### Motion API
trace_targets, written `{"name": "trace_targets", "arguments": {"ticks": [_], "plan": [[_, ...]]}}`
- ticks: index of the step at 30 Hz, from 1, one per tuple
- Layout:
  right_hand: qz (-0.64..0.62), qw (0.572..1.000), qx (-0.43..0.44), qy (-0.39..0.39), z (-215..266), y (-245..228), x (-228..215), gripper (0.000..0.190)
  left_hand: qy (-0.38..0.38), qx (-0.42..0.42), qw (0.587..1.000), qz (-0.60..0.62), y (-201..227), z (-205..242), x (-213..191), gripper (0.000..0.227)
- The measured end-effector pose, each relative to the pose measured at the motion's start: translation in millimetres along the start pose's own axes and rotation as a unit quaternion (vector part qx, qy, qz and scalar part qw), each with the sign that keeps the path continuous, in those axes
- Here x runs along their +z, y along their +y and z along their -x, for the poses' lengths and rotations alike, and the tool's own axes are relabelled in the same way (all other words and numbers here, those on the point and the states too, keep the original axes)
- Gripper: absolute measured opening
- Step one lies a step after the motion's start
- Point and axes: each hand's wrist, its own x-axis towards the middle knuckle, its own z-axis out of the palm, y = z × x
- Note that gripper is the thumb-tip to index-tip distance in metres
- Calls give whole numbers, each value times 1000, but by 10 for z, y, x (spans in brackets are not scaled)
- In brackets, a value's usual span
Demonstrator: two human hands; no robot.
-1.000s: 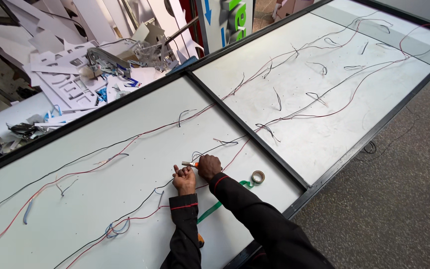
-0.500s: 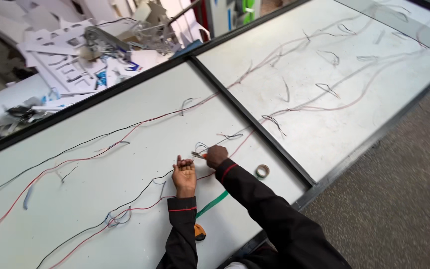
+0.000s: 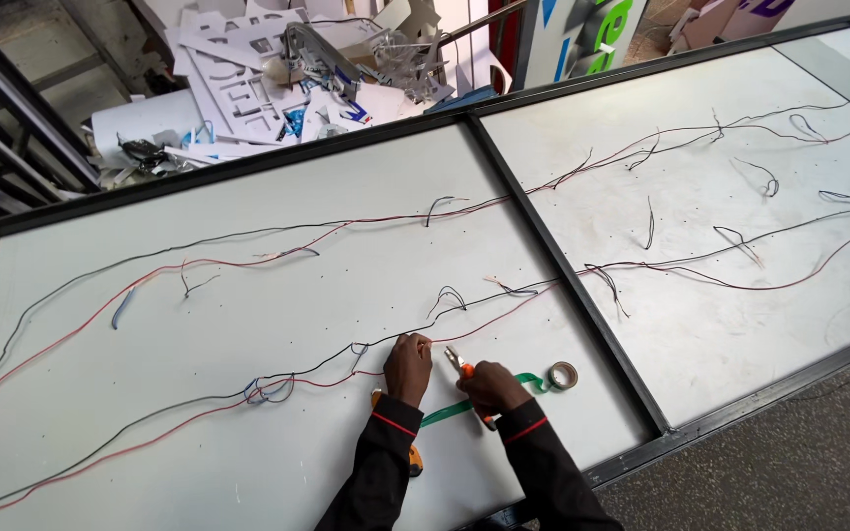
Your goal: The person strips the insulation from several colored wires using pliers, twists the exposed strands together, and secures the connections with electrical tape. The work is performed on a flat white surface with multiple wire bundles laid out.
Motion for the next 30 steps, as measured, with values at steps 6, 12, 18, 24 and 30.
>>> {"name": "trace_targets", "arguments": {"ticks": [6, 12, 18, 24, 30], "plan": [[-97, 992, -44, 66, -6, -157, 110, 63, 52, 16, 998, 7, 125, 18, -70, 12], [-93, 991, -49, 81, -183, -312, 85, 78, 87, 76, 993, 32, 227, 171, -175, 10], [-50, 993, -47, 94, -248, -379, 68, 79, 133, 131, 981, 42, 237, 167, -248, 7], [-40, 986, -35, 161, -297, -409, 150, 63, -4, -30, 964, 265, 302, 416, -245, 75], [-37, 981, -60, 181, -44, -512, 32, 67, 115, -150, 716, 672, 462, 432, 95, 36]]}}
